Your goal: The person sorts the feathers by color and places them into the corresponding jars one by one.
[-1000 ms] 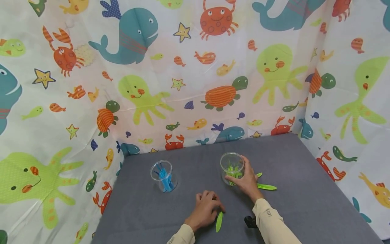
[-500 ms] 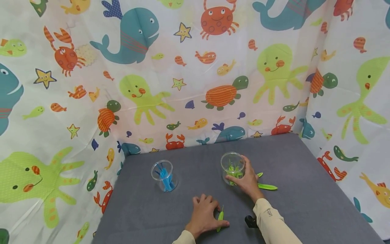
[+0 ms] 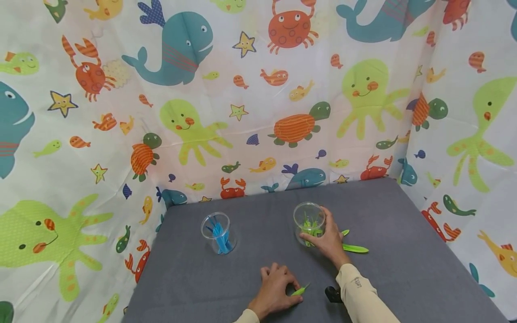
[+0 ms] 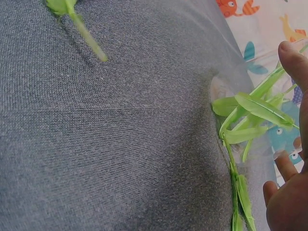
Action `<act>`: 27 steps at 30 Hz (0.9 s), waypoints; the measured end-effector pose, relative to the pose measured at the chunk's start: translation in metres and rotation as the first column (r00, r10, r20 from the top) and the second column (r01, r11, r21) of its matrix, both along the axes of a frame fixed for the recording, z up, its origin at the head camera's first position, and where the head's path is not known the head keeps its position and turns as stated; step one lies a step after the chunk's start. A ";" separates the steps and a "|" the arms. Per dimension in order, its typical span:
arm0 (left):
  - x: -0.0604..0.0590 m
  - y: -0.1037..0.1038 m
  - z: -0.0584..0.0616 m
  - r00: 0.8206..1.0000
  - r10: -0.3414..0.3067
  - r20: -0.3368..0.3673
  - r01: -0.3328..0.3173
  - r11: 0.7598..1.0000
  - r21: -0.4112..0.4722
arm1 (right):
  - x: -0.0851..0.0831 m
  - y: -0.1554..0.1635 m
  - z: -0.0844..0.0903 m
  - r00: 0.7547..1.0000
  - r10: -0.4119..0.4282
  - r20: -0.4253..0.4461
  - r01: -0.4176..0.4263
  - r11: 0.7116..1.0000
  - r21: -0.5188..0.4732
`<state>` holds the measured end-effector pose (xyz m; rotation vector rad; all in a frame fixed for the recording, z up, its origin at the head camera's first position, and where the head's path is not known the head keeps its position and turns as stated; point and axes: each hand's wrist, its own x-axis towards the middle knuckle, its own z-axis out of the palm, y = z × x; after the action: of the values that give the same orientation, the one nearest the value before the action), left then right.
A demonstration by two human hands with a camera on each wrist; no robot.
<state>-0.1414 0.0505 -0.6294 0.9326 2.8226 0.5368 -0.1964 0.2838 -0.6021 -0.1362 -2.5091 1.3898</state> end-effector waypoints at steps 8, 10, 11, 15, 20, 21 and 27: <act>-0.002 -0.006 0.000 0.998 -0.022 0.061 0.011 0.984 0.175 | 0.000 0.000 -0.001 1.000 0.001 0.001 -0.001 1.000 -0.009; -0.004 -0.008 0.003 0.994 -0.018 0.107 -0.010 0.966 0.258 | 0.000 0.000 -0.001 1.000 0.000 0.001 0.000 1.000 -0.010; -0.006 -0.009 0.004 0.991 -0.013 0.130 -0.026 0.954 0.299 | 0.000 0.000 -0.001 1.000 0.000 0.001 0.000 1.000 -0.010; -0.012 -0.011 0.011 0.978 0.008 0.206 -0.099 0.896 0.432 | -0.001 0.001 -0.002 1.000 -0.004 0.001 0.004 1.000 -0.008; -0.018 -0.011 0.024 0.958 0.040 0.286 -0.198 0.810 0.552 | -0.001 0.000 -0.002 1.000 -0.006 -0.006 0.006 1.000 -0.003; -0.019 -0.010 0.026 0.955 0.050 0.291 -0.214 0.795 0.568 | -0.001 0.000 -0.002 1.000 -0.006 -0.006 0.006 1.000 -0.002; -0.031 -0.007 0.043 0.952 0.099 0.290 -0.267 0.732 0.627 | -0.001 -0.001 -0.001 1.000 -0.008 -0.006 0.008 1.000 -0.004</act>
<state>-0.1721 0.0438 -0.5866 0.5880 2.5160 1.6391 -0.1973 0.2832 -0.6034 -0.1426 -2.4982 1.3903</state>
